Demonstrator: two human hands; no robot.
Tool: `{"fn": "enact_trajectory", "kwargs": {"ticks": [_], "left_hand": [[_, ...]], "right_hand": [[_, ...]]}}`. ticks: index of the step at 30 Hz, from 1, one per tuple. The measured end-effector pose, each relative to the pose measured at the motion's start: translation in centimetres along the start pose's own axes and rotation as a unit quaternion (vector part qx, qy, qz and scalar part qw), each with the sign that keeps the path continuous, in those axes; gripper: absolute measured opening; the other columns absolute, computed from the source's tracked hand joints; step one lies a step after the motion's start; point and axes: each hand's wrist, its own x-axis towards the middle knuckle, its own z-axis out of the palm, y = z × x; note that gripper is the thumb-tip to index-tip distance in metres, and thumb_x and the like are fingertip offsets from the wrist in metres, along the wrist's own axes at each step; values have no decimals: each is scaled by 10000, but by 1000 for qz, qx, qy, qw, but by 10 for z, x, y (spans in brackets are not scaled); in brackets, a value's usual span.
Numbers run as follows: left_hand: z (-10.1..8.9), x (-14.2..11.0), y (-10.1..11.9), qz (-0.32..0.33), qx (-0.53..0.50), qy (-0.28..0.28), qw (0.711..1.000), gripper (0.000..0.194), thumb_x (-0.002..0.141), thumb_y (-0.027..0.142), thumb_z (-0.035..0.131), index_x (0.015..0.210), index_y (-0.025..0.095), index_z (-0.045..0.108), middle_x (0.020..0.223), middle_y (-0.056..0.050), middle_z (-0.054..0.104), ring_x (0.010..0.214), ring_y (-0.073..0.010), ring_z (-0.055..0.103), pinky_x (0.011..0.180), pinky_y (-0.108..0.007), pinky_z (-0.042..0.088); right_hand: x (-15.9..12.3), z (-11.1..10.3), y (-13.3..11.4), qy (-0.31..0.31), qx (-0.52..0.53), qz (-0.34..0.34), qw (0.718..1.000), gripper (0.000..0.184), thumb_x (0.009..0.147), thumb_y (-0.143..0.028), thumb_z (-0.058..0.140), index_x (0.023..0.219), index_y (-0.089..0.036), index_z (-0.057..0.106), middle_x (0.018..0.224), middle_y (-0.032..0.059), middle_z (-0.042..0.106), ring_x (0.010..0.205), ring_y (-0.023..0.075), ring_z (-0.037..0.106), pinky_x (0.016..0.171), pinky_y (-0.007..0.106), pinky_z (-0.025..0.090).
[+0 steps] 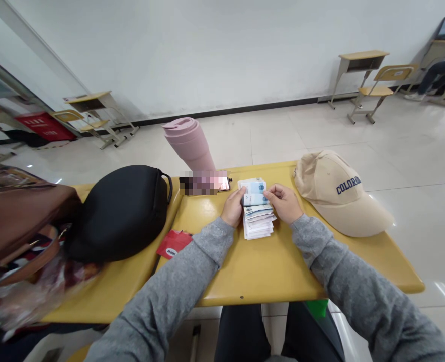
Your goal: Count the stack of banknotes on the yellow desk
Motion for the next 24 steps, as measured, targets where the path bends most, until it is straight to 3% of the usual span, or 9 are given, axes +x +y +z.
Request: {"fn": "enact_trajectory", "kwargs": {"ticks": [6, 12, 24], "left_hand": [[1, -2, 2, -2, -4, -10, 1000, 414, 636, 503, 706, 829, 138, 672, 798, -58, 705, 815, -204, 644, 814, -331, 452], [3, -3, 3, -4, -2, -1, 1000, 398, 628, 470, 718, 839, 136, 669, 810, -52, 700, 758, -173, 629, 735, -293, 462], [4, -3, 2, -19, -6, -33, 999, 396, 578, 369, 769, 875, 127, 667, 848, -73, 705, 779, -185, 633, 806, -333, 456]], "right_hand": [[1, 0, 2, 3, -5, 8, 1000, 349, 723, -511, 626, 649, -190, 509, 485, -54, 444, 426, 78, 332, 427, 238, 251], [1, -1, -1, -14, -14, -1, 1000, 355, 762, -511, 588, 627, -190, 517, 514, -4, 561, 464, 103, 438, 479, 249, 342], [5, -4, 6, 65, -63, 16, 996, 366, 687, -502, 668, 640, -199, 467, 491, -39, 504, 465, 103, 435, 475, 244, 321]]}}
